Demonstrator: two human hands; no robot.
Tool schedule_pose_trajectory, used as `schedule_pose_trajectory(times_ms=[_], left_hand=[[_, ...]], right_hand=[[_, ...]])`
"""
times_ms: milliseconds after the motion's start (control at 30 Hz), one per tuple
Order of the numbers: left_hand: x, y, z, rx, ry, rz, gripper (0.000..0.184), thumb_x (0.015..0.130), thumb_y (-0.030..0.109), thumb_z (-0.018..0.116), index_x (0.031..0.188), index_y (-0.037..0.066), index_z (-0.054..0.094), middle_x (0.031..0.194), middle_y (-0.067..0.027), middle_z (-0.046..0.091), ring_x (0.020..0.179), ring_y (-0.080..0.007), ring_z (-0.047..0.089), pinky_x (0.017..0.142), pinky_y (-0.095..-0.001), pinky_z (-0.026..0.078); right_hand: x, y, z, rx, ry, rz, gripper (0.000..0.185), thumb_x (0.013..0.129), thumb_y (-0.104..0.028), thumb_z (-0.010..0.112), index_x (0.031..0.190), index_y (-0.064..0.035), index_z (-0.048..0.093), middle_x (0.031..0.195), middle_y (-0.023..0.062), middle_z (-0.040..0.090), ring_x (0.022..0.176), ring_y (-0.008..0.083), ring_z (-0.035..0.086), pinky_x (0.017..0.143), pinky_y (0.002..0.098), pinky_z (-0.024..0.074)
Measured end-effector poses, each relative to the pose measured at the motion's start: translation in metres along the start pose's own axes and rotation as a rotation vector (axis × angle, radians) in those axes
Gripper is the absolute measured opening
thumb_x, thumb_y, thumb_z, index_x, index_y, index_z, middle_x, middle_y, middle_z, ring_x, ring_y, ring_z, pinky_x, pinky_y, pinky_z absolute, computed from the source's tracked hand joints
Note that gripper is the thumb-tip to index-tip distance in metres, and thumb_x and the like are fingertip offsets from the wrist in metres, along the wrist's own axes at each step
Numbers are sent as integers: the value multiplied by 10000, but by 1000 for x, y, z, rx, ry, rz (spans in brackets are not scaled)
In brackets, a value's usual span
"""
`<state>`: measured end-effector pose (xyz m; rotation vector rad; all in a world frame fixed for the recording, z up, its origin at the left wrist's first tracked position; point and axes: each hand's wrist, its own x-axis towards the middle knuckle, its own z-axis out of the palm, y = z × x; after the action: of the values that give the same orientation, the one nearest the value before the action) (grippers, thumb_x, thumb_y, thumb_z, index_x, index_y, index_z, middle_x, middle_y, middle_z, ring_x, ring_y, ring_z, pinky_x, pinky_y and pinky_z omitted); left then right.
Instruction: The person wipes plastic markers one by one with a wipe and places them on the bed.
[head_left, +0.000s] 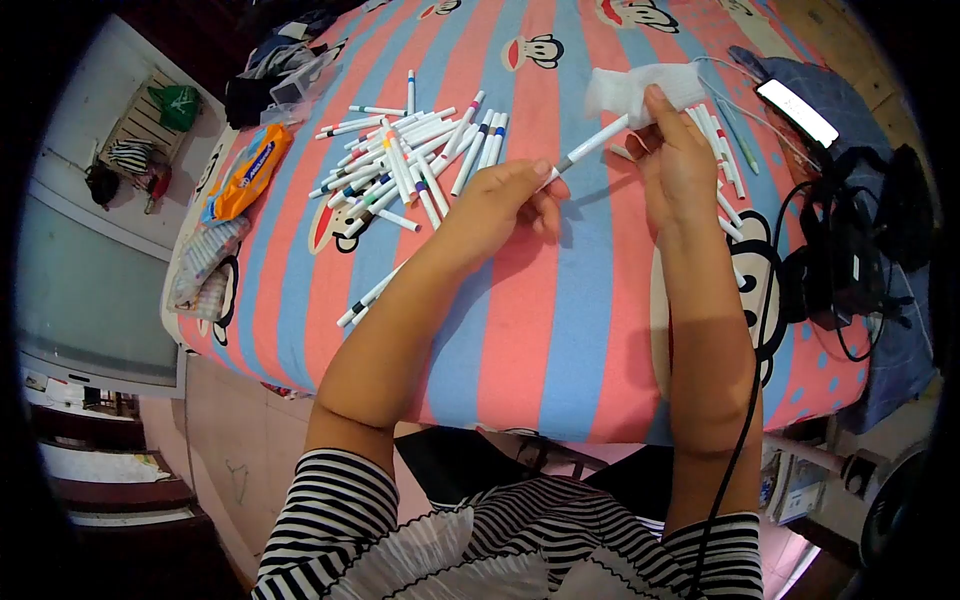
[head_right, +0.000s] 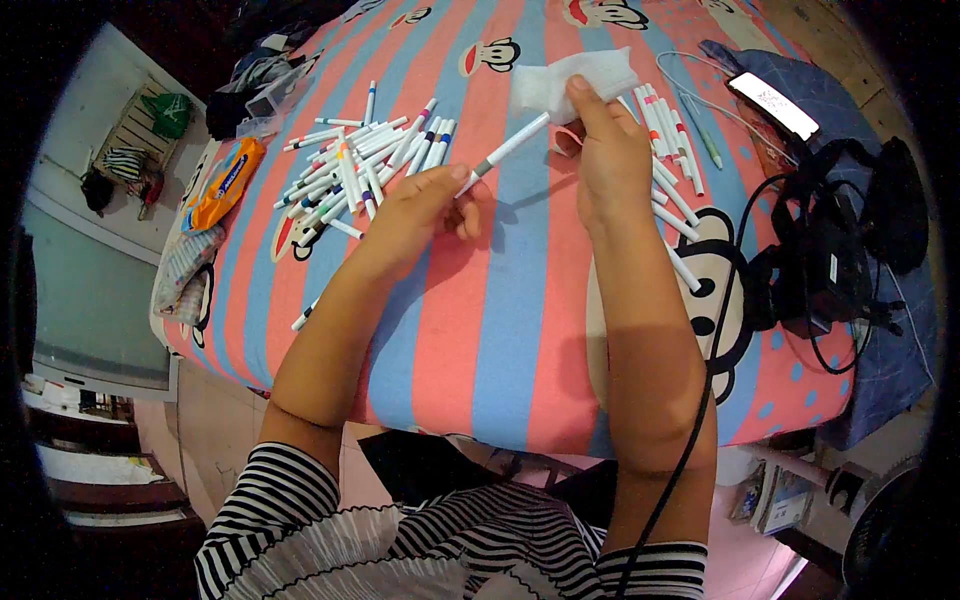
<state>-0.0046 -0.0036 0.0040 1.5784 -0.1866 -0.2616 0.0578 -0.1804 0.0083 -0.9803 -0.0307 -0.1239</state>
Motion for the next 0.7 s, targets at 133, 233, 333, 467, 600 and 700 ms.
schedule_pose_trajectory(times_ms=[133,233,333,467,600,700], left_hand=[[4,-5,-2,60,120,109,219,889,253,497,875,45,565,684,-24,579,606,-74,515,602,-215,407],[7,-10,0,28,169,185,114,845,140,569,867,31,543,720,-21,584,593,-67,530,571,-207,415],[5,-10,2,39,221,226,121,815,93,607,872,22,527,720,-23,584,589,-61,538,538,-206,423],[5,-11,4,137,265,282,138,802,98,625,868,22,530,717,-25,584,594,-57,539,507,-204,426],[2,-5,7,271,312,262,133,800,97,633,872,23,548,725,-23,586,602,-53,538,523,-199,436],[1,-4,7,253,326,238,130,804,90,637,884,25,557,736,-15,586,640,-46,535,557,-189,435]], right_hand=[[-1,5,0,-31,-66,31,258,815,-319,614,844,-64,584,777,-2,571,667,69,486,589,218,390],[-11,13,8,-117,-199,126,267,815,-290,609,902,-39,590,797,14,586,701,77,512,605,219,402],[-28,19,21,-260,-345,213,298,809,-269,609,954,-9,586,815,26,595,728,86,525,636,220,411],[-23,18,18,-338,-301,105,298,803,-285,612,912,-7,600,841,44,602,745,89,528,682,223,411],[-10,5,8,-185,-117,43,293,806,-317,614,861,-29,600,806,39,592,726,90,520,657,226,400],[-4,1,2,-85,-47,40,307,814,-335,609,852,-31,593,772,35,586,708,93,517,626,230,388]])
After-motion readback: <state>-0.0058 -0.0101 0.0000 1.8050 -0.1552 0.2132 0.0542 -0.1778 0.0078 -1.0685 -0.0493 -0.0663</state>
